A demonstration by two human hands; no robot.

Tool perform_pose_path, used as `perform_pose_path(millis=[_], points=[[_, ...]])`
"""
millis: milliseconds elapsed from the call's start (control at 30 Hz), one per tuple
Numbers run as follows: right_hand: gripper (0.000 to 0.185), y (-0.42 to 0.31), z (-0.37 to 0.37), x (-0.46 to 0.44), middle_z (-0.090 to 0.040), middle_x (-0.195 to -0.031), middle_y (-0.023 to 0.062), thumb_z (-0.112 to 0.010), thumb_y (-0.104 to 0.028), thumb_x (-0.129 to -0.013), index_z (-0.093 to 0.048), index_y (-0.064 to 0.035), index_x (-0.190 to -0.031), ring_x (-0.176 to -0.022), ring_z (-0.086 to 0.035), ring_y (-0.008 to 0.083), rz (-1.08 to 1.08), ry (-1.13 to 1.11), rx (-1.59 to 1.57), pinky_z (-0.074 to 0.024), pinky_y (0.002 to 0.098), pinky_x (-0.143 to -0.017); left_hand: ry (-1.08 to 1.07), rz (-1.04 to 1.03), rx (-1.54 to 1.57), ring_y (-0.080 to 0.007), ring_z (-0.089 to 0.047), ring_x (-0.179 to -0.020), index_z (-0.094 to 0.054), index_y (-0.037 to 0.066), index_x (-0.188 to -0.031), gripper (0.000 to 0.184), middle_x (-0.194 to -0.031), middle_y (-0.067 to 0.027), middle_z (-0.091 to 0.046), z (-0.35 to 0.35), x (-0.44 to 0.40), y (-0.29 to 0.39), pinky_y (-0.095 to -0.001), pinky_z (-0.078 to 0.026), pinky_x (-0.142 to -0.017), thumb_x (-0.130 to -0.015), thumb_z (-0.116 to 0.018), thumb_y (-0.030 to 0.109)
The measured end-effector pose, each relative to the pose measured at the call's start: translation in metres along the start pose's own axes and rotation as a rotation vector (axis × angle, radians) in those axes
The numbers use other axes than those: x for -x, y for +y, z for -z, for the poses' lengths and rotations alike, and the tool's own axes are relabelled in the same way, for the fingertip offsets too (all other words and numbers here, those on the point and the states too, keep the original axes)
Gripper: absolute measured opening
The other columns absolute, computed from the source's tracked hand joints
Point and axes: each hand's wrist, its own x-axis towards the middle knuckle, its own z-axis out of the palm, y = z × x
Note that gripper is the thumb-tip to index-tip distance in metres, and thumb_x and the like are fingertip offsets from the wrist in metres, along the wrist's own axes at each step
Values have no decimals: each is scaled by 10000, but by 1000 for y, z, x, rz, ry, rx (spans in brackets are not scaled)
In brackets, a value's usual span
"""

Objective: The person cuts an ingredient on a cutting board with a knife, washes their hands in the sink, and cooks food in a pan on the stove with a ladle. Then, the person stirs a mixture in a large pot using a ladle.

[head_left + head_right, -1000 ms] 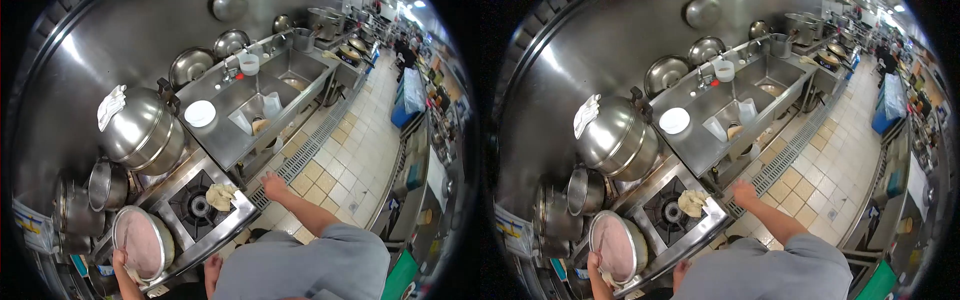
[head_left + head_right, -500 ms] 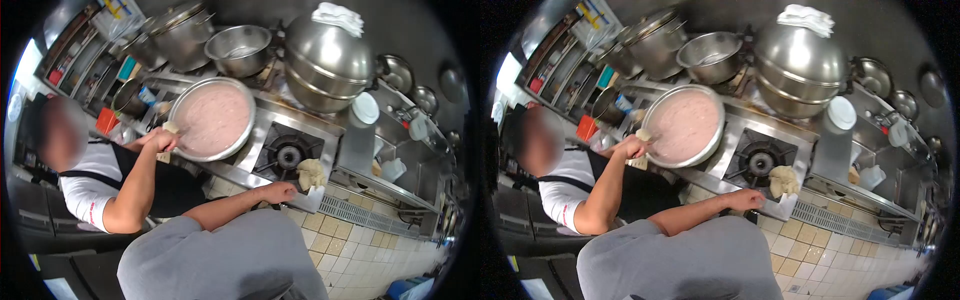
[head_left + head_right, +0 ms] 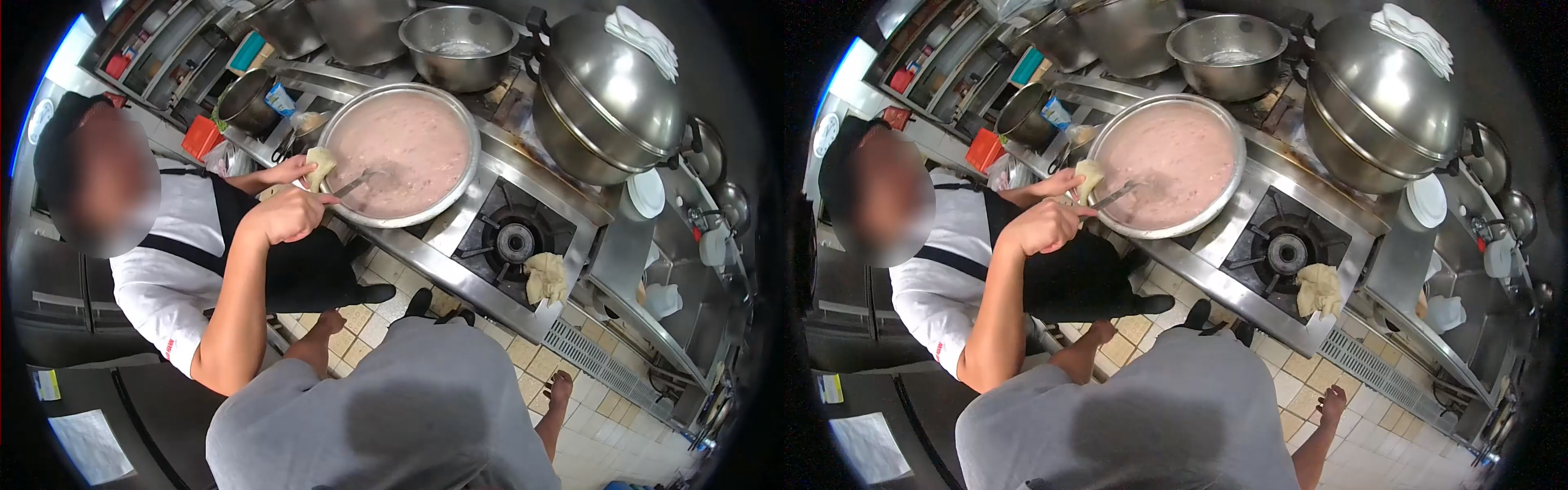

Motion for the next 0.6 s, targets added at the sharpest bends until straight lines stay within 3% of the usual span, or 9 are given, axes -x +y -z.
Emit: perform_pose_path(millis=[100, 133, 167, 200, 300, 367, 400, 500, 600], points=[[260, 13, -3, -5, -630, -875, 52, -572, -186, -952, -592, -114, -1201, -634, -629, 181, -18, -10, 143, -503, 347, -502, 35, 255, 798, -336, -669, -1075, -726, 66, -1083, 335, -1145, -172, -700, 11, -7, 26, -448, -529, -929, -986, -462, 247], [231, 25, -5, -7, -625, -859, 56, -577, -186, -941, -609, -112, -1157, -642, -643, 203, -72, -21, 145, -518, 377, -504, 258, 70, 568, -308, -690, -997, -742, 84, -1009, 310, -1050, -158, -721, -4, -22, 31, -446, -541, -868, -980, -461, 212], [231, 41, -6, -9, -621, -859, 59, -573, -202, -941, -614, -113, -1150, -642, -646, 214, -110, -79, 154, -525, 386, -510, 216, 125, 792, -287, -693, -992, -738, 71, -987, 267, -1029, -153, -723, -13, -43, 40, -438, -543, -851, -957, -528, 233], [234, 65, 1, -18, -617, -859, 63, -569, -218, -940, -618, -113, -1143, -643, -649, 225, -145, -135, 158, -531, 394, -516, 125, 346, 1300, -285, -691, -1001, -719, 43, -1038, 295, -1056, -150, -722, 43, -5, 71, -414, -540, -876, -916, -630, 296], [241, 90, 3, -5, -608, -870, 77, -553, -258, -946, -619, -104, -1120, -654, -651, 246, -180, -229, 407, -537, 412, -521, 245, 199, 1091, -278, -687, -1017, -704, 31, -1077, 371, -1084, -152, -720, 73, -6, 97, -389, -534, -903, -877, -695, 343], [243, 131, 11, -20, -605, -874, 81, -546, -271, -947, -618, -100, -1103, -668, -654, 255, -144, -240, 444, -541, 420, -529, 434, 1, 921, -213, -689, -809, -706, 74, -1120, 362, -961, -134, -726, 69, -24, 98, -358, -559, -756, -880, -711, 345], [247, 148, 15, -23, -603, -878, 86, -540, -284, -948, -617, -95, -1087, -682, -657, 264, -112, -252, 492, -544, 429, -538, 433, -5, 912, -213, -689, -809, -706, 74, -1120, 362, -961, -134, -726, 73, -26, 98, -358, -559, -756, -880, -711, 345], [232, 139, 21, 17, -602, -888, 93, -545, -256, -933, -610, -86, -1077, -692, -651, 267, -172, -169, 297, -547, 450, -554, 301, 10, 936, -293, -674, -1026, -718, 58, -1105, 389, -1056, -172, -719, 80, -41, 88, -367, -530, -897, -869, -696, 367], [236, 162, 22, 27, -598, -887, 93, -545, -234, -922, -601, -79, -1091, -678, -645, 261, -164, -143, 183, -545, 427, -550, 256, 99, 799, -297, -677, -1017, -723, 67, -1087, 381, -1073, -155, -721, 75, -66, 79, -375, -530, -900, -868, -679, 375]])
